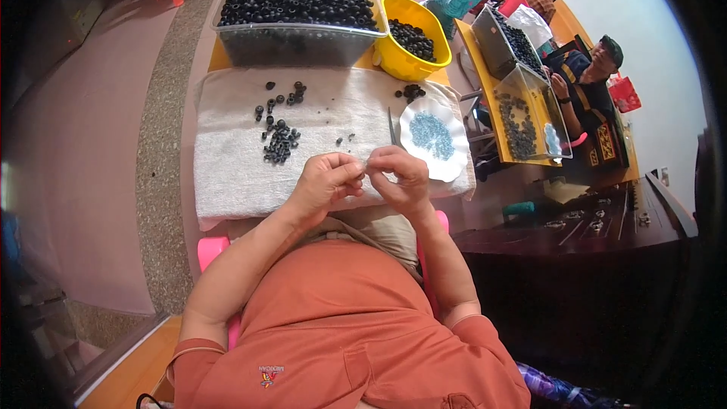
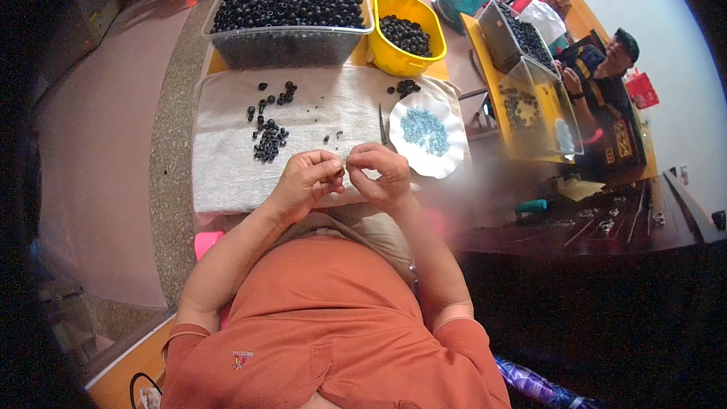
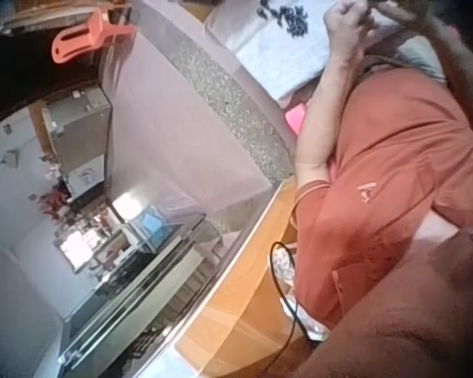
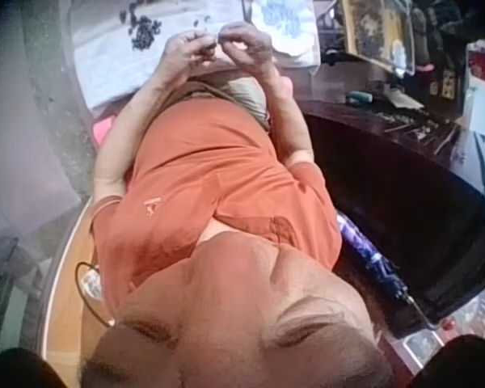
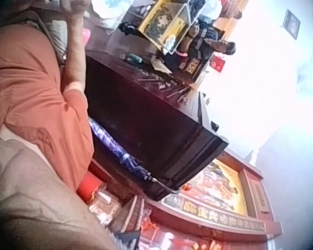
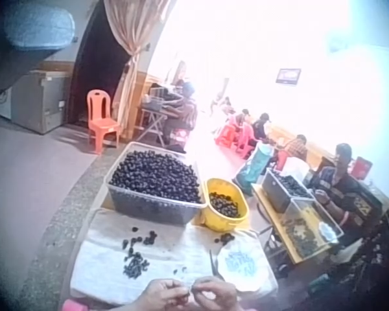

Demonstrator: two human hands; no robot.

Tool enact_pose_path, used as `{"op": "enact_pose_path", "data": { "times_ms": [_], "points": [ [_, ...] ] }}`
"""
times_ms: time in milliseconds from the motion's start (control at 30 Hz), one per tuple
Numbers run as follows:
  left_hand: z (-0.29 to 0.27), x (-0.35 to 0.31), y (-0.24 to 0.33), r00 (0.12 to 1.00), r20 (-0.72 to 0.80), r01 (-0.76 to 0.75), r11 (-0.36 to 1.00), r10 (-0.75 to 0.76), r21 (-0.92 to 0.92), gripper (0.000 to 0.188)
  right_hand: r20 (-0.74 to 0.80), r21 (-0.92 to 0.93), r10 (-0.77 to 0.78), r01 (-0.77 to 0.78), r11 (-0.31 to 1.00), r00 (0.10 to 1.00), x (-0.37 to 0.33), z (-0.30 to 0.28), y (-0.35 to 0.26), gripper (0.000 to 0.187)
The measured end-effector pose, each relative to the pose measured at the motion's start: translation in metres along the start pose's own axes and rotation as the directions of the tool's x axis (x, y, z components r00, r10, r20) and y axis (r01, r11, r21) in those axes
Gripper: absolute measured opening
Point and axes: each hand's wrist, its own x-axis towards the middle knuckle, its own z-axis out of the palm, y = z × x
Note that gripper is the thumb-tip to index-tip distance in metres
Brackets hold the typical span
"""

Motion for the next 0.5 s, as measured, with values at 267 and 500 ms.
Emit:
{"op": "enact_pose_path", "data": {
  "times_ms": [267,500],
  "points": [
    [0.004,-0.003,0.004,0.999,-0.035,0.023,1.000,-0.022,0.017,0.015,-0.023,0.210,0.197,-0.188,0.959,0.980,-0.006,0.006,0.008,0.010],
    [0.007,0.003,0.005,1.000,-0.016,0.009,0.999,-0.008,0.037,0.015,-0.038,0.313,0.307,-0.281,0.907,0.951,-0.007,0.004,0.008,0.007]
  ]
}}
